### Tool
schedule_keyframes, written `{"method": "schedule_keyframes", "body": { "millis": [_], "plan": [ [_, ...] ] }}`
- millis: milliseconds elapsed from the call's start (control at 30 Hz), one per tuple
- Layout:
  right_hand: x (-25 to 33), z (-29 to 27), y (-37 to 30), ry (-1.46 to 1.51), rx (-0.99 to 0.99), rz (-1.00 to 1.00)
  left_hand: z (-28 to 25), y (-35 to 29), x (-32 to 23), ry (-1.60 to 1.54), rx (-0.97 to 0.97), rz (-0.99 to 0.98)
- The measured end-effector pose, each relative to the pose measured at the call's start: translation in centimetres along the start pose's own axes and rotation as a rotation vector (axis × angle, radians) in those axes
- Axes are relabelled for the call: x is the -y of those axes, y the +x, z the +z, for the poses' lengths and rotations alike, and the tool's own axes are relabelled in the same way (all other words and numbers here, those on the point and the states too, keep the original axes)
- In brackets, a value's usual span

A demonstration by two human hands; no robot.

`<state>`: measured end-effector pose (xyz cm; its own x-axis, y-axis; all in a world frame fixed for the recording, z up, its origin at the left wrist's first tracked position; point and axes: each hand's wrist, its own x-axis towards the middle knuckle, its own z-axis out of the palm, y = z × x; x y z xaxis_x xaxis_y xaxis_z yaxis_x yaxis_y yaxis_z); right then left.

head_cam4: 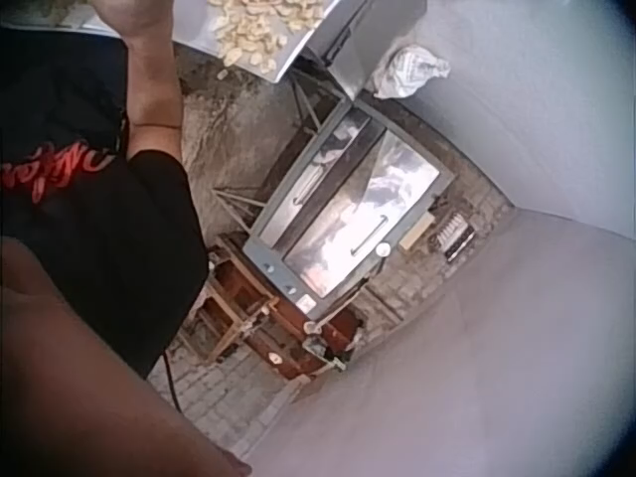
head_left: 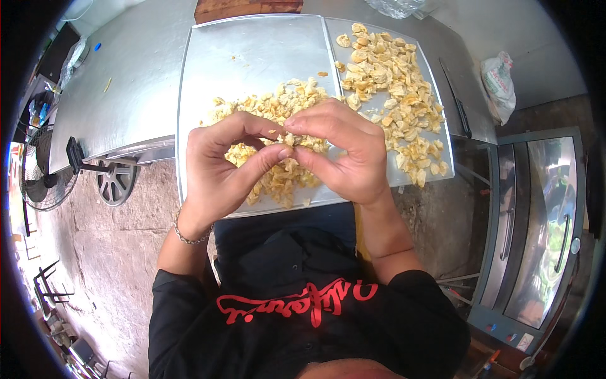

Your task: Breaking apart and sorting fried banana chips on metal trays.

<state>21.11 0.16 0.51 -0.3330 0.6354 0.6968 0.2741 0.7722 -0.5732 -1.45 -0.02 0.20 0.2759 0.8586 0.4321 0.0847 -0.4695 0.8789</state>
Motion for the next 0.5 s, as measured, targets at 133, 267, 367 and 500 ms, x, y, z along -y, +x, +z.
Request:
{"method": "schedule_keyframes", "body": {
  "millis": [133, 267, 367, 500],
  "plan": [
    [-0.05, -0.15, -0.12, 0.008, 0.009, 0.011, 0.08, 0.12, -0.63, 0.048, 0.009, -0.032],
    [0.0, -0.25, -0.02, -0.001, -0.021, 0.006, -0.33, 0.44, -0.35, 0.136, 0.01, 0.063],
    [-0.07, -0.34, -0.01, -0.002, -0.021, 0.005, -0.09, 0.38, -0.58, 0.102, 0.003, 0.063],
    [0.29, -0.55, 0.04, 0.011, -0.012, 0.038, -0.04, 0.34, -0.36, 0.071, 0.001, 0.06]
  ]
}}
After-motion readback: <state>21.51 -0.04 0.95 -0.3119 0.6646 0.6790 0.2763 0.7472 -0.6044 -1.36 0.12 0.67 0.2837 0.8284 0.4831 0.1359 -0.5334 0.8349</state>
